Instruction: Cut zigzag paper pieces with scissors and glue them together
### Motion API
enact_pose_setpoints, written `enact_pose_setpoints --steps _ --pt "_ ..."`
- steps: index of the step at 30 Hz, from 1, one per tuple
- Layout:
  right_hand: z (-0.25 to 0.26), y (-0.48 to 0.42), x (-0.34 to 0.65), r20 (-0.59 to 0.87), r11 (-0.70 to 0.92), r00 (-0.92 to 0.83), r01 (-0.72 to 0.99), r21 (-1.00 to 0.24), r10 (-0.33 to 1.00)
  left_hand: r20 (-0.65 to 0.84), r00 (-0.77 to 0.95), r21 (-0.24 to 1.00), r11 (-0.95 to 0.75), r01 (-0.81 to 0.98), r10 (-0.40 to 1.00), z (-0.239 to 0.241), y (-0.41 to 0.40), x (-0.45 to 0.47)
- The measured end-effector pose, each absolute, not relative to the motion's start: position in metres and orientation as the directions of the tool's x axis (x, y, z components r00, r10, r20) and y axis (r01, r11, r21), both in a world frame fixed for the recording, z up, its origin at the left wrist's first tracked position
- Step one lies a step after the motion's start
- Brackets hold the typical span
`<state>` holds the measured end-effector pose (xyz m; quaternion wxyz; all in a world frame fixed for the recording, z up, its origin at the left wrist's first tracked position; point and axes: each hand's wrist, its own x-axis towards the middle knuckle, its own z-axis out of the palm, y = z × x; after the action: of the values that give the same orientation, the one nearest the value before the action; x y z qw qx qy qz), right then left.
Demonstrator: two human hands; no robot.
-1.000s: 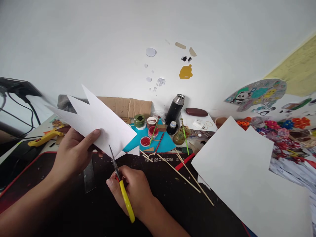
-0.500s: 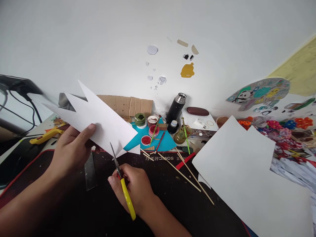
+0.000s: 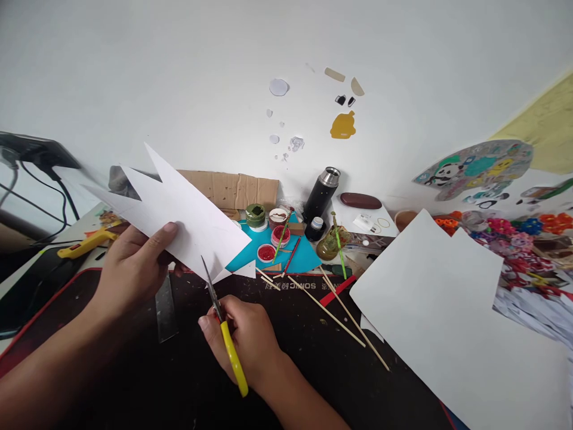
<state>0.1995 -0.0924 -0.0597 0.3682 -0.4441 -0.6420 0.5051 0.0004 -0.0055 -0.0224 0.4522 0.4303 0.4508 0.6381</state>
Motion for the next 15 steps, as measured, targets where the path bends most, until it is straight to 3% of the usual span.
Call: enact_pose_setpoints --steps 15 --pt "-0.0610 -0.0916 0.2004 0.046 0.118 -0.327 0.204 -0.972 0.944 0.133 -0.223 0.965 -0.178 -0.191 0.966 -0.0251 -0.0046 0.0002"
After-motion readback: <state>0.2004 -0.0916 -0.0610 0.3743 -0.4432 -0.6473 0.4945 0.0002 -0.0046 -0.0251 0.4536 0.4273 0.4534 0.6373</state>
